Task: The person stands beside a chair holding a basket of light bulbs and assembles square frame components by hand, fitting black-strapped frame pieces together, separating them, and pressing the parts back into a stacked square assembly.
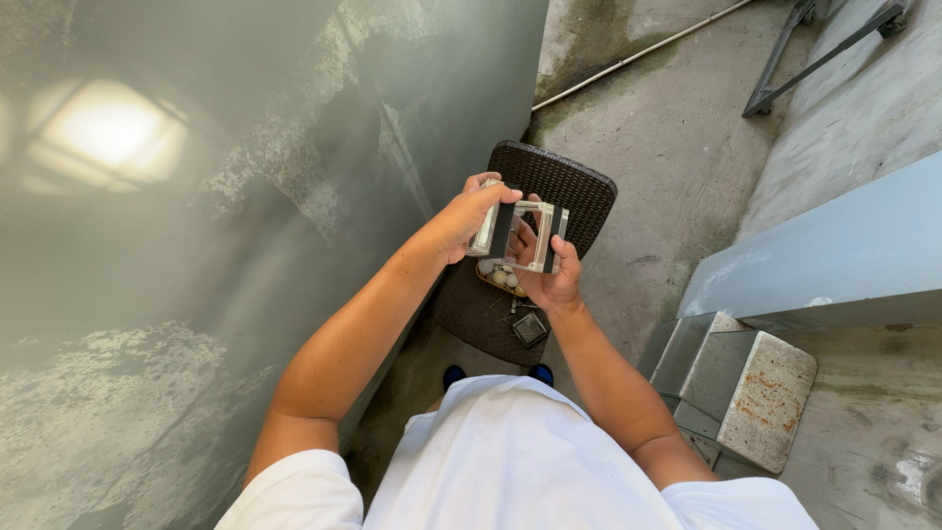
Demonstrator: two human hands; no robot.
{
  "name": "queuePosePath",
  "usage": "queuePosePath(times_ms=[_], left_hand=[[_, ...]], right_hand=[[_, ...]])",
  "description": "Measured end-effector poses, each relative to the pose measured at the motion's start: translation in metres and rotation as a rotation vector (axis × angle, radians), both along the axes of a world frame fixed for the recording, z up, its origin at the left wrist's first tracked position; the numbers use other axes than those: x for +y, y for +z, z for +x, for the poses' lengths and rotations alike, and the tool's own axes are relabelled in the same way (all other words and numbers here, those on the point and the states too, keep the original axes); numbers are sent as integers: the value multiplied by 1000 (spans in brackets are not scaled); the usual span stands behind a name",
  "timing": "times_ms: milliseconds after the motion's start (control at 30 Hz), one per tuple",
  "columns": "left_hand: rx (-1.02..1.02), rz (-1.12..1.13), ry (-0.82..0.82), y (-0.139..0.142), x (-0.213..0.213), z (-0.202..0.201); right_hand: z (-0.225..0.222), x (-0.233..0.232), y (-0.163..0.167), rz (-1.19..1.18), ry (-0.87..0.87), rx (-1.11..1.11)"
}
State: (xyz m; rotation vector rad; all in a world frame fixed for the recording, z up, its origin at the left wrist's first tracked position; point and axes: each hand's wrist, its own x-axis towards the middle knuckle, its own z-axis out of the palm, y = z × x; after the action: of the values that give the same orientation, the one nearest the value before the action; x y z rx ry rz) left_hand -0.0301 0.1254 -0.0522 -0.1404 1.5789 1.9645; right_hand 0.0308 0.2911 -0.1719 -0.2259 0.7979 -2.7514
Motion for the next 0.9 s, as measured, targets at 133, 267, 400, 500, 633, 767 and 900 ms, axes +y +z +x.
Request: queuePosePath(times_ms=[133,267,400,500,633,767,900], left_hand=[[8,0,14,-2,1,2],[16,-29,18,-7,2,1],[33,-68,24,-11,2,0],[50,-176,27,-11,3,-1],[11,-265,25,-9,3,-1],[0,-135,37,-10,1,-1],[-20,11,26,-12,-1,-3]], right_hand=[[0,-1,0,14,-7,4],[0,-1,0,22,-11,-2],[-1,-1,0,28,-7,3],[-1,-1,-2,10,1,21],[-1,-1,-4,-18,4,24],[-3,0,-6,-19,2,33],[-6,1,-9,-38,2,40]])
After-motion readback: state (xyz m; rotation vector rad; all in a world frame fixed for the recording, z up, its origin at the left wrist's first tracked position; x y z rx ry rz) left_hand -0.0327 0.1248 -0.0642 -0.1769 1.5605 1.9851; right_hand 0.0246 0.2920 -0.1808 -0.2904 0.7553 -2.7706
